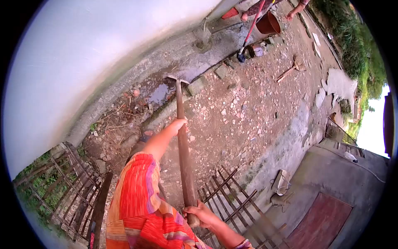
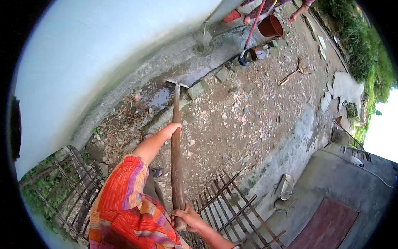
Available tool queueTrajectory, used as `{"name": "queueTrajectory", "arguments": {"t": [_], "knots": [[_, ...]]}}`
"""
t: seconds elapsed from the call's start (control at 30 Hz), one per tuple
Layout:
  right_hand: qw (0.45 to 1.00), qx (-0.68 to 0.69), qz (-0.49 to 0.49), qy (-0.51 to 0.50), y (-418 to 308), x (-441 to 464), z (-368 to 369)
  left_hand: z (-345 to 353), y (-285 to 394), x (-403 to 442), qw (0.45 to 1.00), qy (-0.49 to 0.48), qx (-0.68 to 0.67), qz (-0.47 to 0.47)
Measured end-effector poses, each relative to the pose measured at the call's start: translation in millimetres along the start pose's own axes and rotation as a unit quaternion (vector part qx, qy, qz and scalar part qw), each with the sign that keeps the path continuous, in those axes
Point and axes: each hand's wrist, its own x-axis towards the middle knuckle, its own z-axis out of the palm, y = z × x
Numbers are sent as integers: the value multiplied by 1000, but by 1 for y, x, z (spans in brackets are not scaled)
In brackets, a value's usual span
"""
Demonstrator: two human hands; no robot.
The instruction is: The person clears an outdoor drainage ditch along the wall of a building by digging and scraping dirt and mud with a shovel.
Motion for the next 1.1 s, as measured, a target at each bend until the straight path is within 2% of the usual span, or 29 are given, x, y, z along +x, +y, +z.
{"name": "queueTrajectory", "arguments": {"t": [0.1, 0.17, 0.2, 0.27, 0.33, 0.37, 0.4, 0.53, 0.63, 0.73, 0.8, 0.83, 0.9, 0.97, 1.03, 1.07, 1.1], "knots": [[1000, -7, -11, -11, -6, -5, 3, 1, 11, 8, 1000, 19, 15, -7], [999, 16, 22, -29, -33, -16, 12, 15, 33, -10, 1000, 3, 12, 4], [1000, 20, 8, -13, -46, -24, 17, 24, 41, -7, 998, 24, 36, 33], [997, 64, 12, -47, -51, -22, 0, 33, 51, 1, 993, 43, 80, 76], [995, 81, 24, -48, -41, -22, -3, 19, 32, 8, 998, 21, 55, 38], [997, 44, 43, -37, -36, -16, 0, 9, 37, 13, 999, 3, 34, 23], [998, 12, 61, -29, -26, -10, 6, 1, 42, -8, 997, 10, 70, 18], [1000, 1, 5, -16, -1, -14, 33, -23, 29, -40, 998, 12, 55, 6], [995, 65, 49, -57, 1, -50, 29, -32, 2, -55, 999, 23, 40, -20], [998, 30, 59, -4, 6, -78, 30, -48, -21, -83, 999, 28, 2, -39], [988, 88, 83, -92, 7, -98, 30, -49, -25, -125, 997, 55, -29, -46], [988, 88, 82, -93, 8, -106, 27, -48, -19, -149, 994, 84, -58, -46], [990, 92, 83, -69, 14, -123, 21, -42, -16, -179, 996, 87, -23, -29], [988, 102, 109, -45, 16, -140, 6, -37, -19, -174, 995, 94, 2, -14], [963, 179, 195, -52, 31, -149, -7, -30, -22, -163, 999, -5, -48, 1], [972, 134, 193, 8, 29, -151, 1, -22, -14, -165, 999, -8, -49, 2], [971, 131, 199, 11, 19, -141, 13, -5, 11, -178, 999, -14, -49, 3]]}}
